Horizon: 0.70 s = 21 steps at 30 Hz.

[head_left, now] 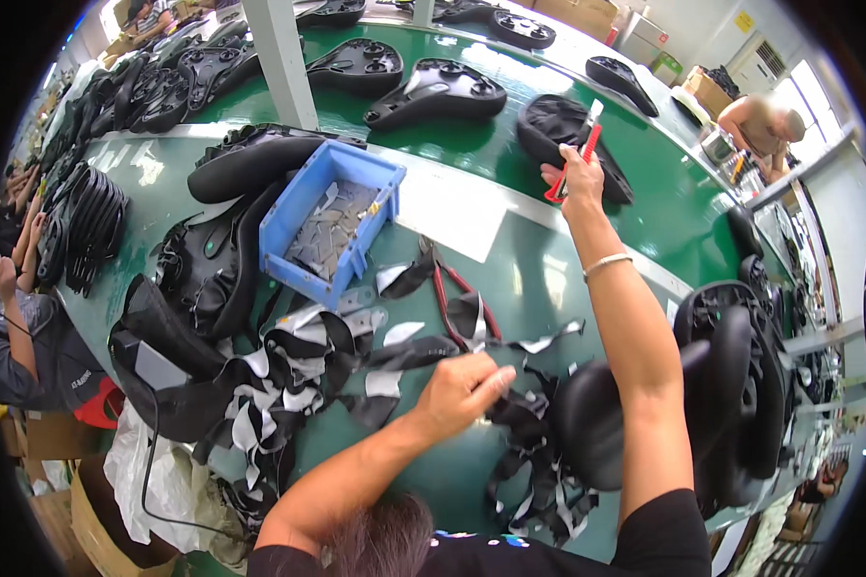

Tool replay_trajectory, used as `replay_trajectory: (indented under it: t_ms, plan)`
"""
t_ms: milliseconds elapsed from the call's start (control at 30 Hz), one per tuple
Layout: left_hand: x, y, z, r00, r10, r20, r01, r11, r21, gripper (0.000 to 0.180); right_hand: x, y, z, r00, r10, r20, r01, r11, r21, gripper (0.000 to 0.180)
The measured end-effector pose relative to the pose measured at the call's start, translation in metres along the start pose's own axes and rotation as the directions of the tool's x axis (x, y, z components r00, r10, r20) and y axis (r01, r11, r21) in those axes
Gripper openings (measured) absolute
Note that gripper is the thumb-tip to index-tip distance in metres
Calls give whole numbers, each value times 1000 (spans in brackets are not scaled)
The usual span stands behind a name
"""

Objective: The person uses a red utility knife to trim excess fabric and foam from the underside of black bicycle seats. They repeatedly cut along the edges, peel away loose material, and place the finished seats on the green workbench. The person also briefly handles a metal tool from a blue bin before resuming trimming.

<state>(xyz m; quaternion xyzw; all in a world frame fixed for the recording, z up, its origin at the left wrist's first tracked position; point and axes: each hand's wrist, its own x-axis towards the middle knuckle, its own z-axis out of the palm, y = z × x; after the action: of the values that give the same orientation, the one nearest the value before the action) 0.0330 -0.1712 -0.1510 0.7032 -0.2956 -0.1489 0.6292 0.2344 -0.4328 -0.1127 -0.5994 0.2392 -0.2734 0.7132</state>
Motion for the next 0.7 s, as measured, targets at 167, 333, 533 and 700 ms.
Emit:
replay_trajectory:
  t_ms: [167, 333, 533, 700]
  plan:
    - [12, -11, -29, 960, -216, 178, 272, 566, -779, 46, -160, -81, -46, 904, 231, 359, -193, 971, -140, 29]
    - [-26, 37, -58, 929, -284, 238, 323, 309, -895, 64, -286, -94, -141, 806, 191, 560, 49, 922, -384, 21]
    - [-68, 60, -33, 817, -526, 237, 568, 663, -488, 60, -358, -85, -189, 837, 245, 490, 93, 818, -568, 41]
    - [-59, 91, -47, 853, -475, 216, 518, 821, -241, 59, -350, -106, -211, 478, -105, 872, 850, 305, -430, 54]
